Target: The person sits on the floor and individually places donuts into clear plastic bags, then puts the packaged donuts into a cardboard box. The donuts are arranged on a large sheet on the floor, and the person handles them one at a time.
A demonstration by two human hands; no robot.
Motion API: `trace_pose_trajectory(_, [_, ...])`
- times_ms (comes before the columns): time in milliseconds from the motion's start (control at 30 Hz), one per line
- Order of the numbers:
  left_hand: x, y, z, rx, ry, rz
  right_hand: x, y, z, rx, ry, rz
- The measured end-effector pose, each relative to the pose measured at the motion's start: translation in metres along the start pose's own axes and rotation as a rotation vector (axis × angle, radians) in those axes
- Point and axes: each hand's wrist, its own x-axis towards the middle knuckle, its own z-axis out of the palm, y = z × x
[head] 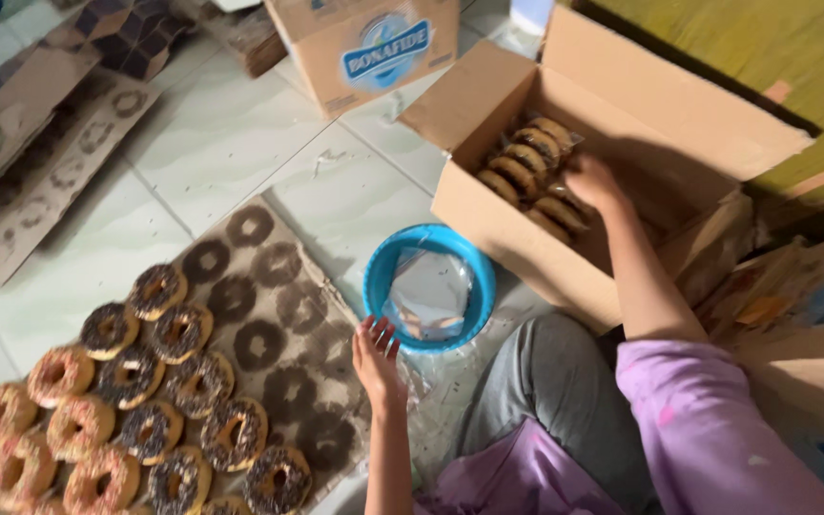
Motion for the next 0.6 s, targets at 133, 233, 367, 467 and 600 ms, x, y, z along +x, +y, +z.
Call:
trace_pose_trajectory(133, [-0.002, -0.007, -0.005, 0.020, 0.052, -0.019, -0.033, -0.077, 0.014, 0.546, 0.268, -0.263])
trace_pose_trajectory(233, [-0.006, -0.005, 0.000, -0.069, 0.029, -0.012, -0.083, -0.147, 0.086, 0.592, -0.124, -0.273])
trace_pose_trajectory(367, [-0.027, 0.006, 0.000, -0.085, -0.024, -0.034, -0.158, -0.191, 0.167, 0.007, -0.355, -0.402])
trace_pose_trajectory(467, [-0.033, 0.025, -0.009, -0.134, -0.006, -0.066, -0.193, -0.202, 0.191, -0.103, -0.173, -0.353])
trace_pose_trajectory(600, [-0.036, 0.039, -0.015, -0.173, 0.023, -0.067, -0.194, -0.193, 0.200, -0.064, -0.219, -0.241])
